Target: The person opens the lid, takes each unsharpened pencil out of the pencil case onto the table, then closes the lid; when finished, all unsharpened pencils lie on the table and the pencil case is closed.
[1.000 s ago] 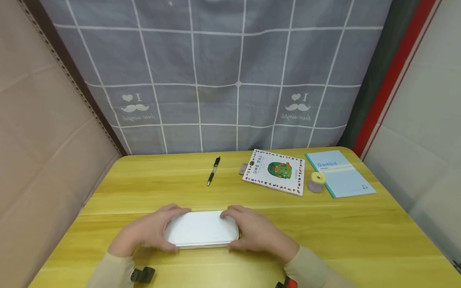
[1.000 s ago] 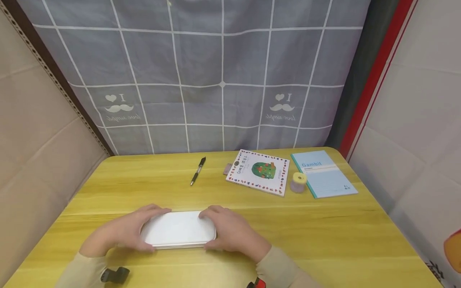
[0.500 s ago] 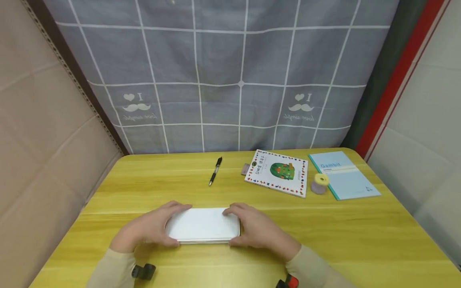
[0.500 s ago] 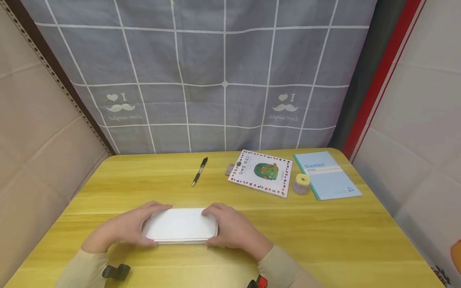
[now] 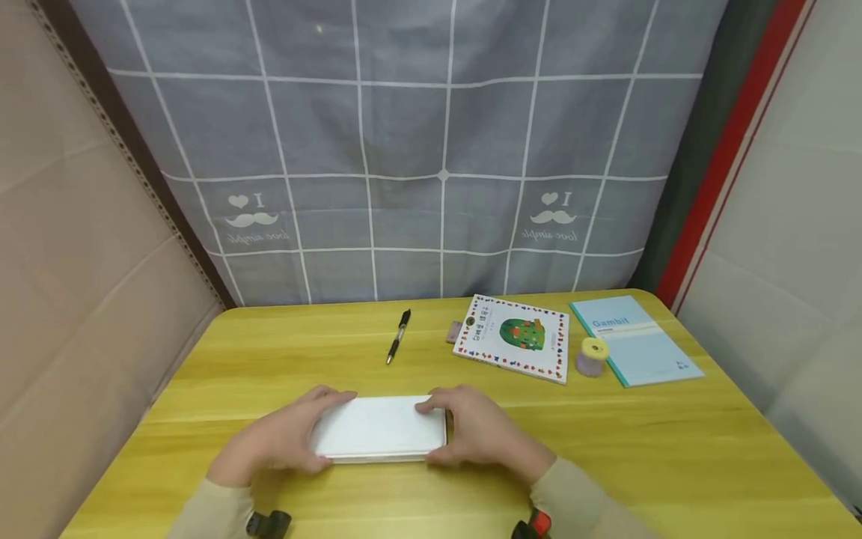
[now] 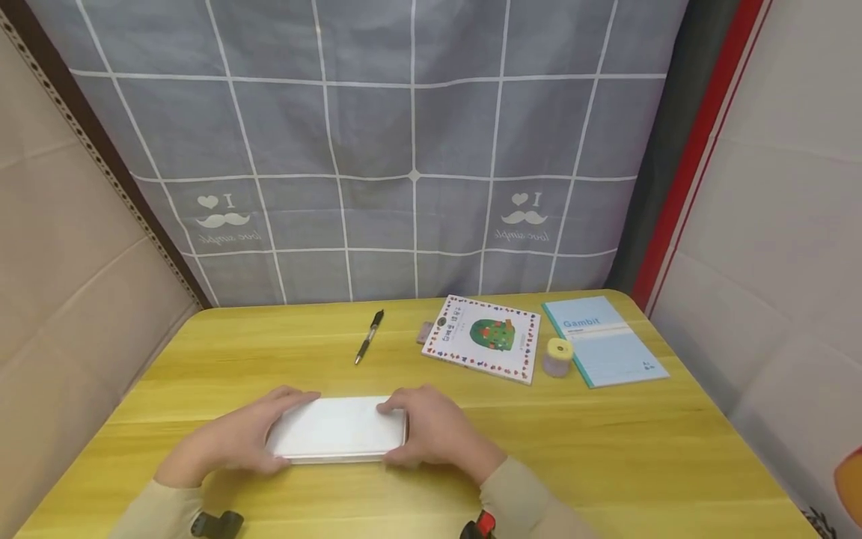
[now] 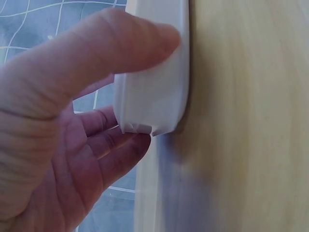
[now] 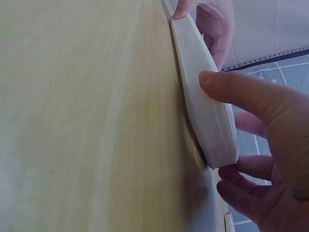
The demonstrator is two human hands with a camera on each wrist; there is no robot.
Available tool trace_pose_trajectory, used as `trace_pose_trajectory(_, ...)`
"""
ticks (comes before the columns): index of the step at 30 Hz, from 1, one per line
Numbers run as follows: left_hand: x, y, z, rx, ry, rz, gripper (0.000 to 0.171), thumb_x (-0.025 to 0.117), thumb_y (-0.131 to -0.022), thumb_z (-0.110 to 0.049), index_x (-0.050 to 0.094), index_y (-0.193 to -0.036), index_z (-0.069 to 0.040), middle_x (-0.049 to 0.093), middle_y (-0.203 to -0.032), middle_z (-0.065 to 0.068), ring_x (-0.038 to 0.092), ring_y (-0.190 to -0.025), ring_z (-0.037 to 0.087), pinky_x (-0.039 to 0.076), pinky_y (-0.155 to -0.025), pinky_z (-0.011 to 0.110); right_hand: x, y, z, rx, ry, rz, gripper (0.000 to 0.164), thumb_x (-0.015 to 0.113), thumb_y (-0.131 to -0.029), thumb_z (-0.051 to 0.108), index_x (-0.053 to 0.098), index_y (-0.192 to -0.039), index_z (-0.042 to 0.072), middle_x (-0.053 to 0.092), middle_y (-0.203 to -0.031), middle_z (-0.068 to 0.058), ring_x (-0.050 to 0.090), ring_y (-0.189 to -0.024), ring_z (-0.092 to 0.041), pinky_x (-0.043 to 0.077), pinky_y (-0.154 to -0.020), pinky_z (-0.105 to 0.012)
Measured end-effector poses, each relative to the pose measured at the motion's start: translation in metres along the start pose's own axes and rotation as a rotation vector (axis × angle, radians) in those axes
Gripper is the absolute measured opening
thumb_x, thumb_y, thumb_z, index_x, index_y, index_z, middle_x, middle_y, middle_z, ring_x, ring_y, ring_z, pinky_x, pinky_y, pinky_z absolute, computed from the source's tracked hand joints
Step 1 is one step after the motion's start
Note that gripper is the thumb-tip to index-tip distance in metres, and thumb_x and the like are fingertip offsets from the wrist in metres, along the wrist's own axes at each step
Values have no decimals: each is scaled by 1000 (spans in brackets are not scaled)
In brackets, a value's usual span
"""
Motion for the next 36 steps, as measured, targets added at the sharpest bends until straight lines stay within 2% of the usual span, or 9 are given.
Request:
trace_pose_trajectory(7,0,0,-1,4,-20,-10,98,92,-67,-18,49,-154,-7,52,-139,9,55,-119,25,54,-98,42,-1,-4,-2,16,-7,15,68,95,-70,42,75,-131,21,66,-141,-9,61,-128,-31,48,-110,-44)
trace_pose_trajectory(14,0,3,3,13,-41,-49,97,92,-66,-17,50,-152,-6,54,-138,6,55,-118,23,54,-98,40,-3,-8,1,-17,38,27,69,95,-70,43,74,-131,21,65,-140,-15,63,-127,-33,50,-109,-42)
trace_pose_trajectory(25,3,0,6,-27,-33,-30,96,94,-69,-22,51,-154,-12,54,-137,4,56,-119,22,54,-101,44,-7,-12,5,-61,214,76,69,92,-70,51,75,-131,25,68,-137,-16,68,-115,-38,56,-100,-40)
trace_pose_trajectory(33,1,-4,6,-21,-34,-18,96,94,-70,-25,51,-154,-11,54,-136,4,57,-118,22,55,-99,42,-14,-14,6,-98,254,79,68,90,-71,52,75,-130,24,70,-133,-14,69,-106,-33,58,-93,-37)
trace_pose_trajectory(36,0,-3,6,-15,-41,-25,97,95,-69,-26,51,-154,-10,55,-136,4,58,-115,21,55,-97,42,-13,-13,5,-101,204,70,65,88,-74,52,75,-131,24,71,-131,-13,70,-107,-29,58,-94,-35)
Point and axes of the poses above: each hand's wrist, its own y-axis away from the middle knuckle, its own x-axis out of the palm, z = x × y, the point moved 3 cm from there along -y, towards the middle knuckle
